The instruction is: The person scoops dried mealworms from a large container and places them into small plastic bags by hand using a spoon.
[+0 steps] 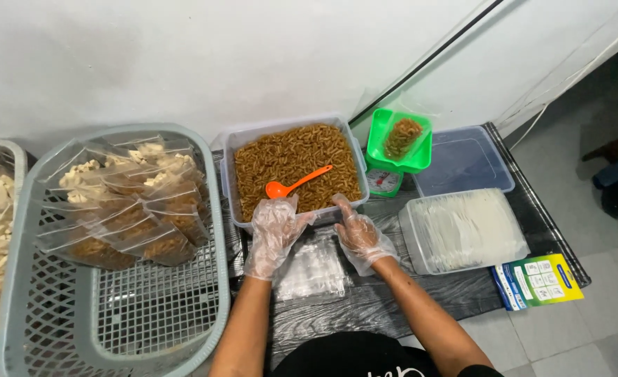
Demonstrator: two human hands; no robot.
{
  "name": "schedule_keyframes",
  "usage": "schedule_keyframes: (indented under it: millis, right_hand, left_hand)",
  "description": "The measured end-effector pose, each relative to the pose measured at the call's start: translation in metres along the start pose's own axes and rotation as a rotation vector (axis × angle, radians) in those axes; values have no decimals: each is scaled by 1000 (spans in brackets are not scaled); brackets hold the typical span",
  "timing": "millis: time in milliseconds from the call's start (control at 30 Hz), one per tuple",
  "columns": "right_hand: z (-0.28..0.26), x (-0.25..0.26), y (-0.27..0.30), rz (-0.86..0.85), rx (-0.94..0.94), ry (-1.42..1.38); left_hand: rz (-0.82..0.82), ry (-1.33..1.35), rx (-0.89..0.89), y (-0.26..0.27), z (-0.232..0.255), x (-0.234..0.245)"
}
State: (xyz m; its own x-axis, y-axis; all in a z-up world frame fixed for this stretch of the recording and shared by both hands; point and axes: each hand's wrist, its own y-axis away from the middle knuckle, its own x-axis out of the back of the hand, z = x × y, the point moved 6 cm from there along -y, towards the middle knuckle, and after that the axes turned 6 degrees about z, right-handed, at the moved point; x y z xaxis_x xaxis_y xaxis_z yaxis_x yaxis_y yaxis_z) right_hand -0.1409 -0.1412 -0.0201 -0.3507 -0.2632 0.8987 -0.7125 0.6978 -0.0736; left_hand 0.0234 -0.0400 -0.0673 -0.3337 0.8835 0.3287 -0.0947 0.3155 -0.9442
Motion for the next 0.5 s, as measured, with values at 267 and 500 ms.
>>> schedule_keyframes:
  millis: [267, 500]
  right_hand:
    - [26, 5, -5, -22, -27, -317]
    - [89, 157, -55, 739, 203, -307]
  left_hand:
    - [-369, 160, 119, -133, 10, 85]
    - [-30, -74, 11, -75, 13, 53]
